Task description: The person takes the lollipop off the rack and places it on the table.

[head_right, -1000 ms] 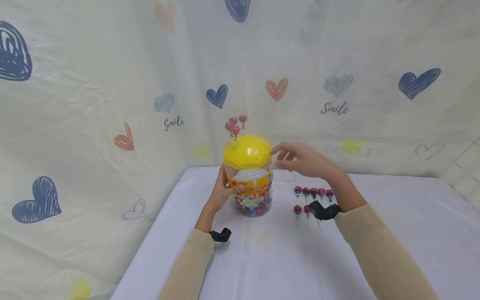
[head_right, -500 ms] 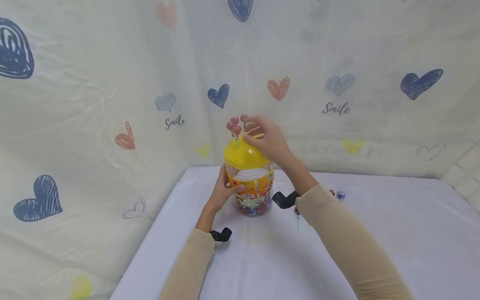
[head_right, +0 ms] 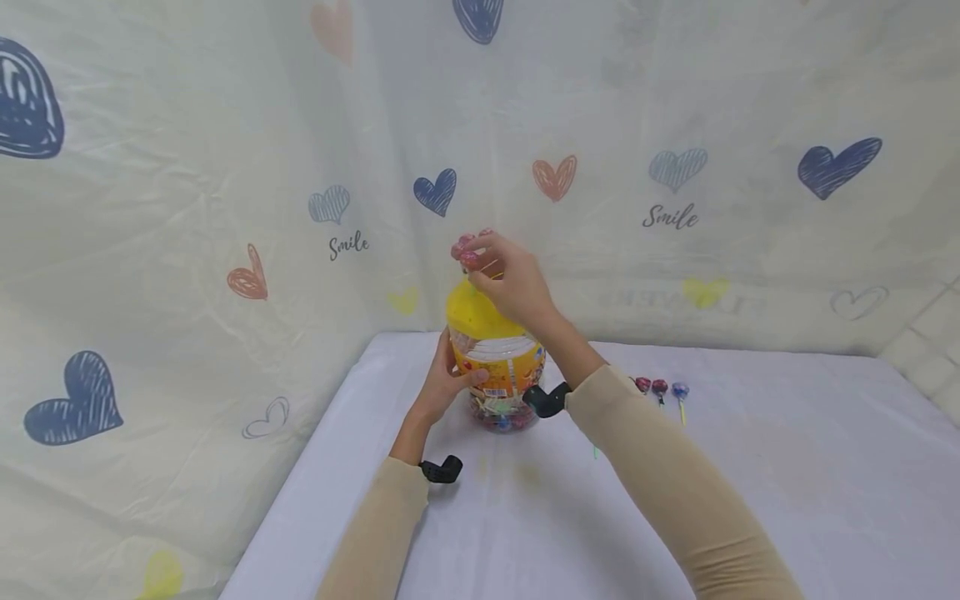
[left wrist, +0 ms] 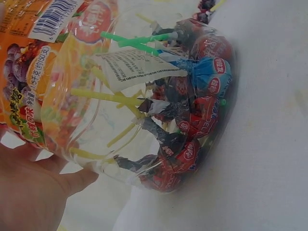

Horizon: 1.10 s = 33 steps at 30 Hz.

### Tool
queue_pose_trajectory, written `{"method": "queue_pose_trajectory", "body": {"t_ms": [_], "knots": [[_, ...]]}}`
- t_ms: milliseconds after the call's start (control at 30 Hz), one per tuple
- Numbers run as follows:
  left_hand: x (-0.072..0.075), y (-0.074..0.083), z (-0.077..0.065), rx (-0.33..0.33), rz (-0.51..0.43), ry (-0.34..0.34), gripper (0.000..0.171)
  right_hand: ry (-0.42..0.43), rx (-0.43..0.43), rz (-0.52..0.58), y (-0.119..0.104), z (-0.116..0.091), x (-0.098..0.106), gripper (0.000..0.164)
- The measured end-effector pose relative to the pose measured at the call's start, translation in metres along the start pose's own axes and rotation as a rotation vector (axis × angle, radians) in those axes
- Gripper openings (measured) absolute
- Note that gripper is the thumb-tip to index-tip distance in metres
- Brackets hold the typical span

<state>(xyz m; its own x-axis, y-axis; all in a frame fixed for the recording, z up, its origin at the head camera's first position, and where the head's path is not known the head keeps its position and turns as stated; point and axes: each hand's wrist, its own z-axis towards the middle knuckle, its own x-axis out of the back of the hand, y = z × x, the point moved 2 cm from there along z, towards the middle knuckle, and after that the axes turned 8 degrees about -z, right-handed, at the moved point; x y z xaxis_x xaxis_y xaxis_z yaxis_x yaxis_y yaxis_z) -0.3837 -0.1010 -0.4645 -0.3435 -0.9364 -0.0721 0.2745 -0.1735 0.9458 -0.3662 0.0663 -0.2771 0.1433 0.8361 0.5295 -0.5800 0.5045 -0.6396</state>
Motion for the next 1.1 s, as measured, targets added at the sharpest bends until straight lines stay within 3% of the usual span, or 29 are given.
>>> {"method": "queue_pose_trajectory", "body": {"t_ms": [300,600,900,1100], "knots": [[-0.002,0.001,-0.001,0.000,-0.007,-0.005,0.097,0.073,0.042,0.068,-0.009,0.000,0.018,0.036],[-0.001,-0.002,0.000,-0.017,-0.007,0.005,0.095,0.089,0.064,0.141,-0.011,-0.011,0.043,0.036],[-0.001,-0.001,0.000,-0.014,-0.005,0.005,0.096,0.070,0.030,0.208,0.008,-0.029,0.063,0.038],[-0.001,-0.001,-0.001,-0.031,-0.007,-0.004,0.098,0.060,-0.046,0.187,0.030,-0.049,0.070,0.036]]}}
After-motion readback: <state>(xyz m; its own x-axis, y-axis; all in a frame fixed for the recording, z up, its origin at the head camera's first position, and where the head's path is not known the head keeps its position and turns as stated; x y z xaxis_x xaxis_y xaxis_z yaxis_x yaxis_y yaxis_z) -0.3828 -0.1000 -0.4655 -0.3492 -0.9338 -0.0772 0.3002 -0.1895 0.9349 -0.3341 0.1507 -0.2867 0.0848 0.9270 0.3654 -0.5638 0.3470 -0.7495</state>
